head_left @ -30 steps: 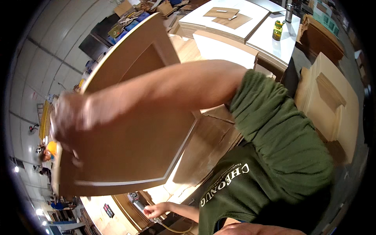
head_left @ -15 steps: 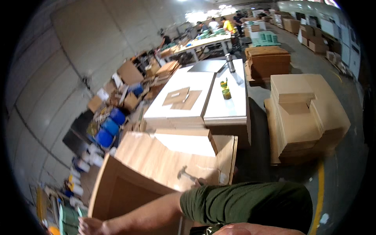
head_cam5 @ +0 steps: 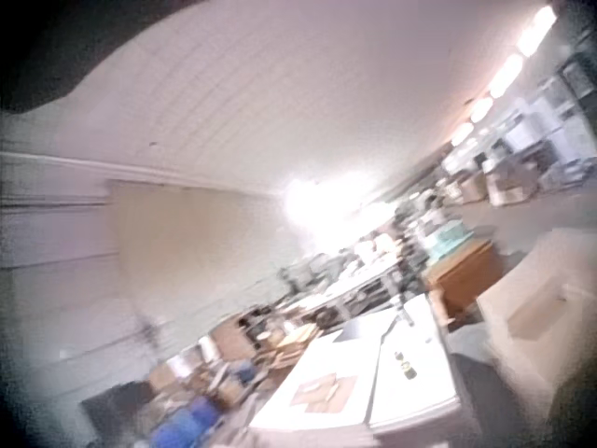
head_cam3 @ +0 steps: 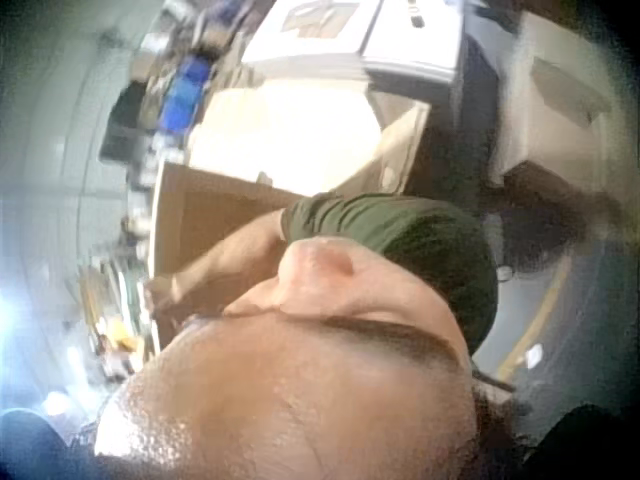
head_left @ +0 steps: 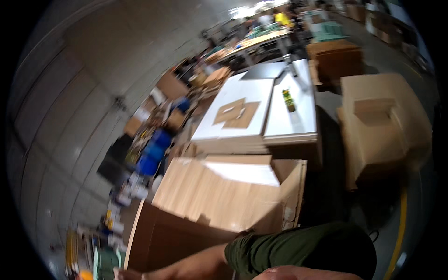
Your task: The person assembles a wooden door by attaching thin wooden strips to a large rectangular panel. They use a pneumatic nail gun to secure the strips and a hammer to tap them into place. The person flips the door over to work on different sides and stacks the finished product.
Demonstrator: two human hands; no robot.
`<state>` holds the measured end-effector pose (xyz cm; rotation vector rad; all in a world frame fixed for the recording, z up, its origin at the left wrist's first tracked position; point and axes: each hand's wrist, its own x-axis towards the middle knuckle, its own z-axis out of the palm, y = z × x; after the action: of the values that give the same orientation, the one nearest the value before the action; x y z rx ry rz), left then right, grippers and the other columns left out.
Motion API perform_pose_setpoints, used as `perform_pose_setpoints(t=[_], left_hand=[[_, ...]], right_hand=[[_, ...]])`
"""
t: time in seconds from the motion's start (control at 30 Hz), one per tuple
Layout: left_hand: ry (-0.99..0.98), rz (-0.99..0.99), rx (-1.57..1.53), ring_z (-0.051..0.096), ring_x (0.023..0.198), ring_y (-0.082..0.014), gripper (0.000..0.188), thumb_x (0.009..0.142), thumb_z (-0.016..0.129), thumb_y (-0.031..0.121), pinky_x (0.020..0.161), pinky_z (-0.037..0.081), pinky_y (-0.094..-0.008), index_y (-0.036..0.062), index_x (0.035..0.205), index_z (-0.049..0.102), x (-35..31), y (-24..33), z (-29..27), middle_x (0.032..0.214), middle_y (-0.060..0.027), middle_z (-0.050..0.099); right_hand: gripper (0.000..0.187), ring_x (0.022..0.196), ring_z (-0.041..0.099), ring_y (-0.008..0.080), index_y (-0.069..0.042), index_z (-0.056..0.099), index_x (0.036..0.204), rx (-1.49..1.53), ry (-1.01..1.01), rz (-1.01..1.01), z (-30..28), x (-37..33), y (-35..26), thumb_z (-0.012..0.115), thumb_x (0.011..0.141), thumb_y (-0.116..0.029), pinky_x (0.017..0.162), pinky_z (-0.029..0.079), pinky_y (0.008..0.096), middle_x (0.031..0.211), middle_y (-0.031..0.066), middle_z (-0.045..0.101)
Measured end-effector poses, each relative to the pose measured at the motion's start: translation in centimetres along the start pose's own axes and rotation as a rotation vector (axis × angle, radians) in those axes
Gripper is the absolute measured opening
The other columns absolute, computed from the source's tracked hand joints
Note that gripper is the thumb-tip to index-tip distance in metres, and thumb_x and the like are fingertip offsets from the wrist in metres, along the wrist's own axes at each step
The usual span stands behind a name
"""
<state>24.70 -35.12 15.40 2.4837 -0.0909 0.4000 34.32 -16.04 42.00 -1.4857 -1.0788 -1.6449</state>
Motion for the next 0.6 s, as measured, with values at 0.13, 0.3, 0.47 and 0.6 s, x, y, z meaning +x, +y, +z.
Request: perform_pose_setpoints(t=[0.13,0.3,0.47,0.6], left_hand=[[0.125,-0.193,0.013,0.048,0.053,-0.0111,0.018,0.087,0.063,0.010,0.051,0.041,-0.0303,0.0059,0.071,0.056,-8.5,-2.0,-4.1,0.059,-0.0026,0.053],[0.484,-0.292,-0.384,0.045,0.054,-0.0124,0.020,0.084,0.062,0.010,0.051,0.040,-0.0286,0.0059,0.068,0.051,-18.6,-4.0,-12.7,0.059,-0.0027,0.048],[0.854,-0.202,-0.181,0.043,0.049,-0.0075,0.028,0.098,0.044,0.016,0.044,0.034,-0.0217,0.0060,0.072,0.044,-20.9,0.8,-29.2,0.058,-0.0005,0.046],[0.809,-0.219,0.136,0.044,0.047,-0.0056,0.021,0.098,0.045,0.011,0.045,0.035,-0.0214,-0.0008,0.111,0.056,-18.5,4.3,-38.5,0.057,0.0007,0.048]], right_hand=[[0.014,0.078,0.060,0.0224,-0.015,0.058,0.086,0.353,-0.219,-0.103,-5.2,0.3,2.5,0.061,0.073,-0.016,0.073,0.046,0.0360,0.078,0.0049,0.056],[0.046,0.078,0.065,0.0251,-0.010,0.059,0.097,0.419,-0.702,-0.085,-11.4,5.2,4.1,0.081,0.063,-0.032,0.079,0.049,0.0387,0.079,0.0051,0.063],[0.046,0.080,0.066,0.0214,-0.017,0.060,0.105,0.450,-0.711,-0.111,-11.4,6.2,-2.1,0.080,0.066,-0.028,0.076,0.050,0.0346,0.086,0.0037,0.064],[0.050,0.084,0.066,0.0179,-0.022,0.060,0.111,0.482,-0.587,-0.162,-11.2,5.6,-3.3,0.080,0.065,-0.027,0.078,0.051,0.0326,0.100,-0.0009,0.066]])
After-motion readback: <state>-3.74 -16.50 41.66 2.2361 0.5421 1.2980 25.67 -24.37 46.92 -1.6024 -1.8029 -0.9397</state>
